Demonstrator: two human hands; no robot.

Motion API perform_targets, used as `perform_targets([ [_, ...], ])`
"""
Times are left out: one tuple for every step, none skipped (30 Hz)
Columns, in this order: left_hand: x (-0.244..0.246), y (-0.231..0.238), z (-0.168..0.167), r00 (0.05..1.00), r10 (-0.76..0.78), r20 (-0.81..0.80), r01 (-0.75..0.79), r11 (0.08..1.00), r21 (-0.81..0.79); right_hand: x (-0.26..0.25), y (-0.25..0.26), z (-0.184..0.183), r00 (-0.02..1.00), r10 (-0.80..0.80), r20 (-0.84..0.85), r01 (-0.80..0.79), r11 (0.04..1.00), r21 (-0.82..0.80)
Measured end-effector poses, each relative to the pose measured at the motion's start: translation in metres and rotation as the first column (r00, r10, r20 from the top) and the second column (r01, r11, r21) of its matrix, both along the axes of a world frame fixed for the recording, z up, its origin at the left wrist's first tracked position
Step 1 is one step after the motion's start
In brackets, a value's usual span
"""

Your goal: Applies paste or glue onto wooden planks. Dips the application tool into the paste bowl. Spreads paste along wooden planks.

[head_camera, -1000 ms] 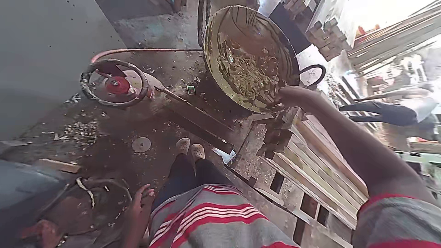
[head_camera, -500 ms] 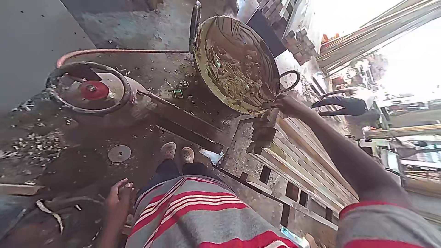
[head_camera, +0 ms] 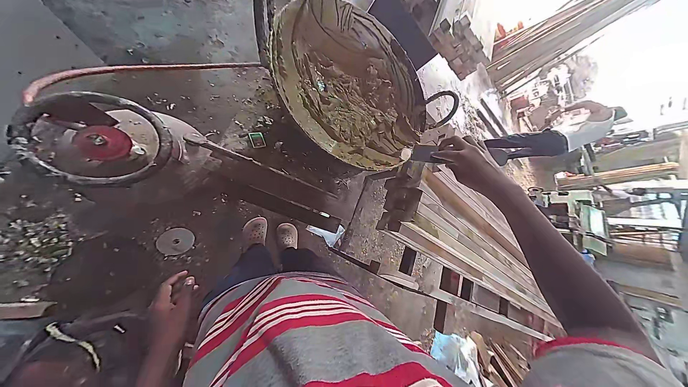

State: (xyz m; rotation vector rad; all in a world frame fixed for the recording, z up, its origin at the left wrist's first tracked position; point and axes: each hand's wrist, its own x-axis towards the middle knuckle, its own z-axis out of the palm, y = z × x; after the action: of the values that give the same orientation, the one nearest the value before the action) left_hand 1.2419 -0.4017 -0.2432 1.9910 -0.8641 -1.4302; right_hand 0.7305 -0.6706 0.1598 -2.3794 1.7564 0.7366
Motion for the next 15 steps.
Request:
perform_targets([
  [0.0,0.0,0.001,1.0,0.009,-0.006,-0.009,1.0,0.014,0.002,0.003,0.002,0.999,0.039,0.02,-0.039,0.999,-0.037],
  [0.0,0.0,0.001,1.0,0.02,-0.012,-0.02,0.999,0.026,0.002,0.006,0.002,0.996,0.077,0.051,-0.073,0.995,-0.07],
  [0.0,0.001,0.0,0.999,0.031,-0.014,-0.03,0.999,0.036,0.002,0.009,0.001,0.99,0.113,0.084,-0.104,0.99,-0.1],
  [0.0,0.002,-0.001,0.999,0.035,-0.022,-0.034,0.998,0.044,0.002,0.012,0.0,0.984,0.14,0.109,-0.127,0.984,-0.122],
  [0.0,0.003,-0.002,0.999,0.036,-0.027,-0.035,0.998,0.049,0.002,0.015,-0.001,0.977,0.168,0.133,-0.149,0.978,-0.148],
  [-0.001,0.004,-0.002,0.999,0.034,-0.021,-0.033,0.998,0.05,0.003,0.017,-0.002,0.969,0.198,0.15,-0.172,0.97,-0.171],
  [-0.003,0.003,0.0,0.999,0.031,-0.015,-0.031,0.998,0.05,0.003,0.02,-0.003,0.962,0.218,0.164,-0.186,0.964,-0.19],
  [-0.004,0.001,0.003,0.999,0.029,-0.014,-0.028,0.998,0.053,0.004,0.022,-0.004,0.957,0.228,0.178,-0.191,0.96,-0.204],
  [-0.005,0.0,0.004,1.0,0.029,-0.013,-0.028,0.998,0.058,0.004,0.024,-0.005,0.953,0.227,0.2,-0.184,0.96,-0.212],
  [-0.005,-0.002,0.006,0.999,0.031,-0.014,-0.03,0.998,0.061,0.004,0.025,-0.006,0.946,0.218,0.239,-0.168,0.963,-0.211],
  [-0.006,-0.005,0.006,0.999,0.029,-0.014,-0.029,0.998,0.059,0.003,0.026,-0.007,0.934,0.194,0.3,-0.137,0.97,-0.201],
  [-0.005,-0.007,0.006,0.999,0.028,-0.018,-0.027,0.998,0.06,0.004,0.028,-0.008,0.91,0.149,0.386,-0.083,0.98,-0.181],
  [-0.005,-0.008,0.006,0.999,0.024,-0.028,-0.022,0.998,0.063,0.007,0.03,-0.009,0.871,0.069,0.487,-0.004,0.991,-0.133],
  [-0.004,-0.009,0.006,0.999,0.02,-0.039,-0.018,0.997,0.071,0.01,0.035,-0.01,0.776,-0.063,0.628,0.105,0.994,-0.03],
  [-0.003,-0.011,0.008,0.999,0.021,-0.045,-0.017,0.996,0.083,0.015,0.042,-0.013,0.606,-0.238,0.759,0.212,0.968,0.134],
])
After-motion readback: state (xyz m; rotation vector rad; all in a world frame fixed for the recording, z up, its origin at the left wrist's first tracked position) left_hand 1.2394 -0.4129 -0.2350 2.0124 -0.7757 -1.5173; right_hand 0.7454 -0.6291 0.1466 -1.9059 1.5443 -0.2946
